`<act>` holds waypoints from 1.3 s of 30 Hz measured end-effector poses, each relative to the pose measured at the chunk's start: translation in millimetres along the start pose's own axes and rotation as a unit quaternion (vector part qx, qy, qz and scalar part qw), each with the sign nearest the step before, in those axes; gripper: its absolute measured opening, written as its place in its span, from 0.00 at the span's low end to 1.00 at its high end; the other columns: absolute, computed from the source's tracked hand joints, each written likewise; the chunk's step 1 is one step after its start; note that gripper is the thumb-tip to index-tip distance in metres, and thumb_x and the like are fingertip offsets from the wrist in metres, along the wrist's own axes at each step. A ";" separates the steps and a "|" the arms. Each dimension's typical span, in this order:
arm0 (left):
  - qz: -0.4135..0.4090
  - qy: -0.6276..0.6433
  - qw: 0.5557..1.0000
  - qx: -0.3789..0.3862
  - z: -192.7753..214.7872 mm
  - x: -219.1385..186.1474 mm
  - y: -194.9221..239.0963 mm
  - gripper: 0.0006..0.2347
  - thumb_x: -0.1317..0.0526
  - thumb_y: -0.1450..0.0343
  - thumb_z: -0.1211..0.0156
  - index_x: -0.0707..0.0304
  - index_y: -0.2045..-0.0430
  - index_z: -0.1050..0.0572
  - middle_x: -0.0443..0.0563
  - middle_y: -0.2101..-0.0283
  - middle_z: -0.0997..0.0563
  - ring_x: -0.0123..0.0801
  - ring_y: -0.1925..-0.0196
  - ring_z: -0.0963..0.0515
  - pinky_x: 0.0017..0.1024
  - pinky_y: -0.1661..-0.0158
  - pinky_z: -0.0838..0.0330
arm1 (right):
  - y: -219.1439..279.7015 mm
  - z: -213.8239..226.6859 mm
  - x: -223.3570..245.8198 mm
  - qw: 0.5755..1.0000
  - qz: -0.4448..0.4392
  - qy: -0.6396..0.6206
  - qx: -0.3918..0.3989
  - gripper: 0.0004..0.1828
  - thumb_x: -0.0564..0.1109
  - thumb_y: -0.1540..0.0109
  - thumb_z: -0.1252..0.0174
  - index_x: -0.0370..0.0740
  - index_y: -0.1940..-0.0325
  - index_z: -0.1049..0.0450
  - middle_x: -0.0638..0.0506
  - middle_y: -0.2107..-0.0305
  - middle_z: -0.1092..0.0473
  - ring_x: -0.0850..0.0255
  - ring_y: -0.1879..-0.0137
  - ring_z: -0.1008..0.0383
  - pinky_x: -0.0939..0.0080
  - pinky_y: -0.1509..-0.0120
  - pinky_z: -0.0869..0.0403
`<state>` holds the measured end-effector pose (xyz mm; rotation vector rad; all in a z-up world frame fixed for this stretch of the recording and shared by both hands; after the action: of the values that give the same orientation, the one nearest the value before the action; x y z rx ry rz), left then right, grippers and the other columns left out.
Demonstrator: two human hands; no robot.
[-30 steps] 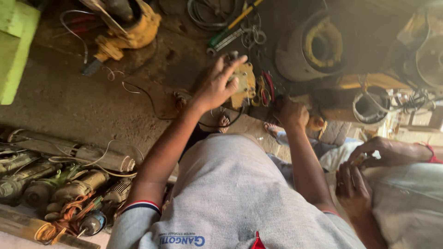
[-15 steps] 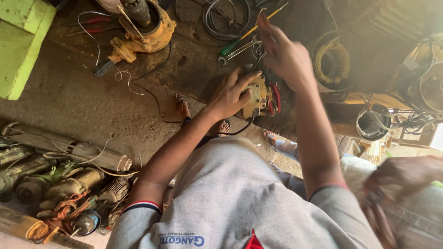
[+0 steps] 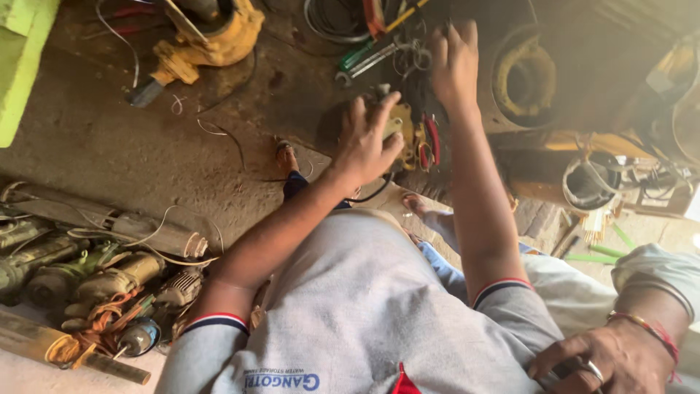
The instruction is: The person cuts a sheet of white plastic with shears and wraps it around a cylindrical electrical component. The person then handles a yellow motor housing, inserting a wire and manipulating the component with a tool.
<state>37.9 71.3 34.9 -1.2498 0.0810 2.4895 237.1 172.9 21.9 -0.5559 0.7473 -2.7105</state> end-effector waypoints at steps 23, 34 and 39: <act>-0.012 -0.031 0.999 0.034 2.8 2.0 -3.7 0.45 0.46 0.34 0.23 0.48 0.28 0.52 0.73 0.40 0.39 0.63 0.40 0.34 0.55 0.45 0.34 | 149.2 10.7 13.8 0.950 -0.262 -0.099 0.136 0.15 0.52 0.31 0.45 0.41 0.51 0.21 0.36 0.74 0.25 0.39 0.67 0.22 0.43 0.65 0.25; -0.046 -0.021 0.999 0.014 0.6 5.4 -1.3 0.53 0.44 0.36 0.22 0.54 0.26 0.63 0.71 0.40 0.38 0.59 0.40 0.33 0.54 0.40 0.36 | 165.0 -4.8 -4.7 0.937 -0.283 -0.135 0.155 0.14 0.51 0.29 0.48 0.39 0.52 0.23 0.41 0.74 0.23 0.45 0.68 0.19 0.48 0.65 0.25; -0.042 -0.024 0.999 0.012 3.1 4.1 -4.6 0.54 0.44 0.36 0.21 0.54 0.26 0.64 0.71 0.39 0.38 0.59 0.39 0.32 0.54 0.39 0.36 | 159.4 -0.2 1.2 0.940 -0.270 -0.140 0.153 0.14 0.51 0.29 0.47 0.40 0.51 0.22 0.41 0.74 0.23 0.46 0.67 0.19 0.49 0.65 0.25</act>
<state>34.8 77.4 34.0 -1.1582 0.0440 2.4386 261.1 40.4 -63.5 -1.1784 0.0938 -3.0365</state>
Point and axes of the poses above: each hand's wrist, its own y-axis away from the middle knuckle, its own z-axis out of the back of the hand, x = y × z, the point moved 8 cm from there along -y, towards the middle knuckle
